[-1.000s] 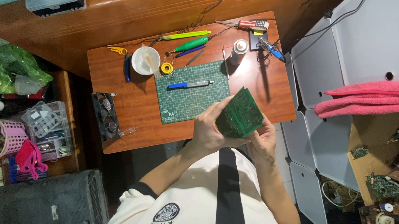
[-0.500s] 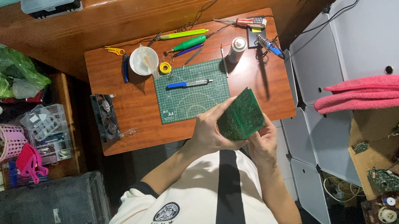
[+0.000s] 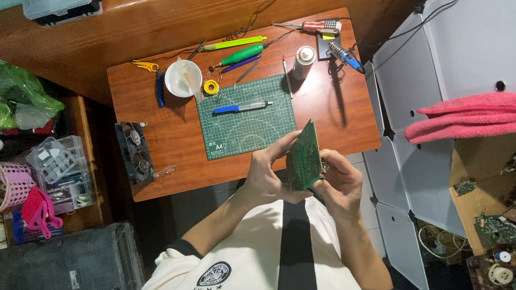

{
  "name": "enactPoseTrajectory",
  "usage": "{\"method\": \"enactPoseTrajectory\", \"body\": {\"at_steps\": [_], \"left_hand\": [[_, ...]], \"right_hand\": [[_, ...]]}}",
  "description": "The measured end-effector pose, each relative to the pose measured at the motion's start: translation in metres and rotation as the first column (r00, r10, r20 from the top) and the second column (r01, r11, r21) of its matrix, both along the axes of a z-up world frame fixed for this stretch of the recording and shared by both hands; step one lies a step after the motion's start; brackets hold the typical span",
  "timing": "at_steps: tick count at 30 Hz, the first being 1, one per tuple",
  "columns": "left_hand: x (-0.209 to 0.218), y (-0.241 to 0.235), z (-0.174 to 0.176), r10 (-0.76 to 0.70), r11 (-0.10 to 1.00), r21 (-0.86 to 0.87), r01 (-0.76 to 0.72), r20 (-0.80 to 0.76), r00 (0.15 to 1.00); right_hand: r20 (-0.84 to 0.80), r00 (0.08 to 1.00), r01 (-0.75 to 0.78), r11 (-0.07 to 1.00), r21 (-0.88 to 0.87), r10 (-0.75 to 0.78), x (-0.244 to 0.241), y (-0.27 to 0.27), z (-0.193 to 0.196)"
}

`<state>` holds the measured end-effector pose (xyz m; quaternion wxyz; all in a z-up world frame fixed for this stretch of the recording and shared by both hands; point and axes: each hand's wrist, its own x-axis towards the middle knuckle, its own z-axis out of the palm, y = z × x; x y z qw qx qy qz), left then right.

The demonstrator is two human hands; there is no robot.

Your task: Inspecting and soldering components on a green circuit board at a workbench.

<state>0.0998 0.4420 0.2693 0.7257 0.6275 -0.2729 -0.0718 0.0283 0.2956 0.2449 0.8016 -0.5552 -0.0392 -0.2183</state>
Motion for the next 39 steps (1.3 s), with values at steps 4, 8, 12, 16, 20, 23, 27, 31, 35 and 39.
{"method": "enactPoseTrajectory", "body": {"at_steps": [4,8,12,16,20,23,27,31,35,39], "left_hand": [[0.002,-0.003,-0.001,-0.009,1.000,-0.009,0.009,-0.014,1.000],[0.004,-0.003,-0.004,0.005,1.000,-0.009,-0.005,0.007,1.000],[0.008,-0.002,0.005,-0.068,0.997,-0.029,0.070,0.064,0.996],[0.007,-0.003,0.003,-0.108,0.993,-0.044,0.109,0.041,0.993],[0.007,-0.003,-0.001,-0.090,0.994,-0.054,0.092,0.040,0.995],[0.005,-0.002,-0.005,-0.069,0.996,-0.052,0.071,0.034,0.997],[0.003,-0.003,-0.009,-0.017,1.000,-0.022,0.017,0.023,1.000],[0.003,-0.003,-0.013,0.037,0.999,0.001,-0.037,0.022,0.999],[0.004,0.001,-0.014,0.030,1.000,0.002,-0.030,0.033,0.999],[0.006,-0.002,-0.015,0.007,0.998,-0.055,-0.006,0.022,1.000]], "right_hand": [[0.025,1.000,0.000,0.999,-0.046,0.001,0.001,-0.003,-0.001],[0.030,0.999,-0.014,0.999,-0.045,0.015,0.005,-0.006,-0.006],[0.046,0.998,-0.043,0.996,-0.077,0.047,0.000,-0.015,-0.018],[0.063,0.996,-0.057,0.988,-0.142,0.066,0.000,-0.020,-0.012],[0.052,0.996,-0.063,0.986,-0.154,0.072,0.001,-0.020,-0.012],[0.023,0.997,-0.075,0.986,-0.148,0.079,0.001,-0.022,-0.013],[-0.049,0.995,-0.097,0.986,-0.136,0.091,0.002,-0.022,-0.013],[-0.138,0.985,-0.127,0.983,-0.131,0.109,0.006,-0.020,-0.008],[-0.165,0.983,-0.124,0.959,-0.254,0.083,0.003,-0.021,-0.006],[-0.123,0.989,-0.117,0.947,-0.299,0.084,0.003,-0.024,-0.008]]}}
